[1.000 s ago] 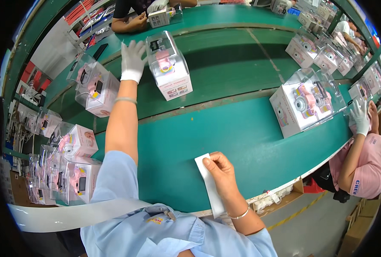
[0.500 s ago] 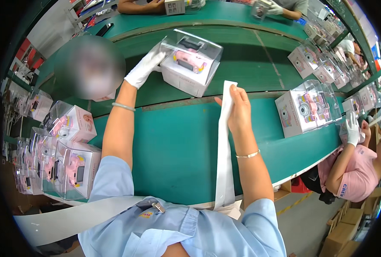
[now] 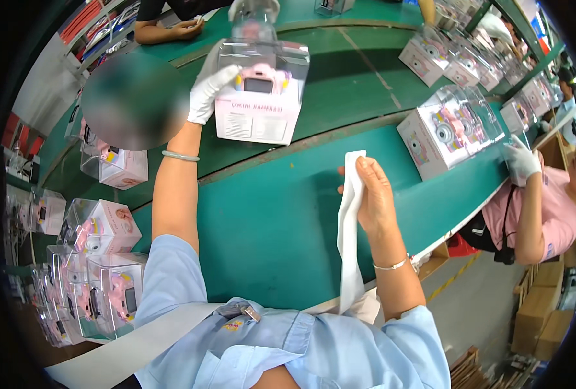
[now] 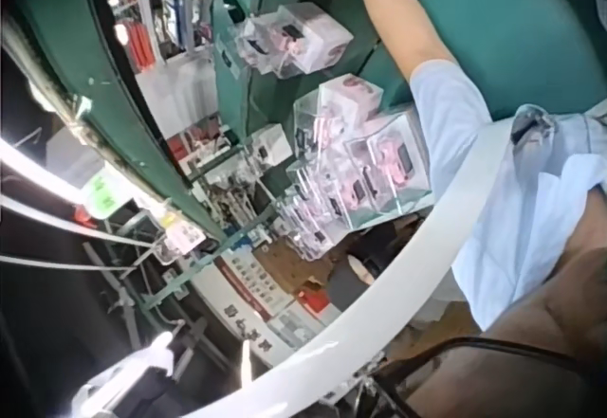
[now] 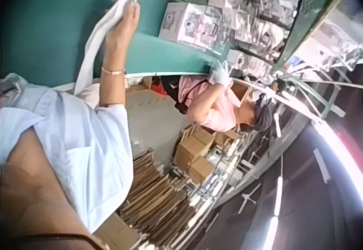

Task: The person peels stickers from a backing strip by hand and applies them to packaged camera boxes, picking up each box from the conveyor belt and placing it back down.

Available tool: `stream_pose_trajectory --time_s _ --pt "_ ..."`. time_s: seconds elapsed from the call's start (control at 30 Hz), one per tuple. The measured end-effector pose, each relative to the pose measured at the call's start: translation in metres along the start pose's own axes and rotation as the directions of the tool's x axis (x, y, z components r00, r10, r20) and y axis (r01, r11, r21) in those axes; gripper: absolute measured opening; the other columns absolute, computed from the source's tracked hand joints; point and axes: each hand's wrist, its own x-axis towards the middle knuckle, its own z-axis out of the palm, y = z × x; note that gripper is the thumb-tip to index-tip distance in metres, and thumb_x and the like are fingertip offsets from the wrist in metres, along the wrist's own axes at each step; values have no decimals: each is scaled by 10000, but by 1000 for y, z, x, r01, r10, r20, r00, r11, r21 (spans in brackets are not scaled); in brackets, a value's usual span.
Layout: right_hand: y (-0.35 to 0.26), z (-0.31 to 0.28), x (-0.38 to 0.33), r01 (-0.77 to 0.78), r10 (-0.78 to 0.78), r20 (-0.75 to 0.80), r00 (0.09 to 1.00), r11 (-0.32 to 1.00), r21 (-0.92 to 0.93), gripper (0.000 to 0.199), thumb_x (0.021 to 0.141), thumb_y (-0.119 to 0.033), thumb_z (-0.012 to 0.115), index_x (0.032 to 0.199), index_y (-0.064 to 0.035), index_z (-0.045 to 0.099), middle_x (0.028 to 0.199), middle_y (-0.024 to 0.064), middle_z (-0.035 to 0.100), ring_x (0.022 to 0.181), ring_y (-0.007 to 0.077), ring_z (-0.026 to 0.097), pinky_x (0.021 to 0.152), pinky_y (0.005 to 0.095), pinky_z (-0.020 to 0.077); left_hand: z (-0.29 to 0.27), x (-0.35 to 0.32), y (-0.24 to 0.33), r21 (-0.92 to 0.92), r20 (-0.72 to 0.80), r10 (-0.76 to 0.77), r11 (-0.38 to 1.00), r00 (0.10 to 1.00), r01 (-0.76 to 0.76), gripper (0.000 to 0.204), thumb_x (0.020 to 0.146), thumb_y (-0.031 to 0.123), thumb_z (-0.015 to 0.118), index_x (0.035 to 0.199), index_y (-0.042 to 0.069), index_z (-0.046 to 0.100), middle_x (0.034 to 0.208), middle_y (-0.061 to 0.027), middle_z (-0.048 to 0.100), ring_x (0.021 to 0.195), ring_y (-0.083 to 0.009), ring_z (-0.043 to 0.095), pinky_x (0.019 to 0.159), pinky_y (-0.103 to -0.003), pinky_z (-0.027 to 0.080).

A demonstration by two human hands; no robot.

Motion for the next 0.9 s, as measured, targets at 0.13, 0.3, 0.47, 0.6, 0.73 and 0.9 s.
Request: stream_pose_trajectory --time_s 0.13,0.3,0.47,0.6,0.73,0.9 --pt "-10 -20 -37 64 -62 -38 997 998 29 156 891 -227 571 949 -83 581 821 -1 595 742 93 575 665 263 501 10 -10 -3 -309 -130 32 948 991 -71 661 767 236 726 1288 13 387 1139 -94 544 984 -164 553 819 -306 475" --pt "-28 -40 -82 77 -66 -131 989 994 77 151 890 -158 581 963 -28 608 808 6 610 712 60 552 618 200 437 68 -71 16 -529 -154 -359 817 921 230 427 833 357 632 1107 36 566 951 -105 645 813 -181 628 735 -305 512" --pt "-38 -45 -109 -5 10 -51 999 996 86 182 871 -151 610 993 -16 615 859 11 627 741 66 578 659 199 471 130 -141 -1 -503 -164 -481 792 861 346 442 859 354 599 1146 25 532 969 -112 632 806 -186 622 725 -298 509" --pt "-46 -54 -127 -63 62 66 996 998 13 208 868 -159 617 1017 -15 617 862 12 635 723 61 586 644 198 482 132 -173 -6 79 -556 -226 943 800 322 422 881 209 571 1239 16 459 1112 -120 536 932 -170 557 792 -294 476" --pt "-51 -66 -143 -22 18 156 988 999 24 241 865 -179 626 1036 -9 617 875 16 638 749 57 588 660 191 481 205 -210 58 634 -291 250 773 923 -10 426 840 32 533 1257 35 449 1175 -111 488 1029 -189 518 901 -300 424" --pt "-54 -57 -176 -14 12 238 971 1000 5 258 865 -183 629 1049 -6 598 874 5 620 740 38 561 647 173 460 293 -245 72 720 341 351 499 872 -483 467 696 -21 660 1143 44 543 1141 -132 526 986 -259 558 828 -312 463"
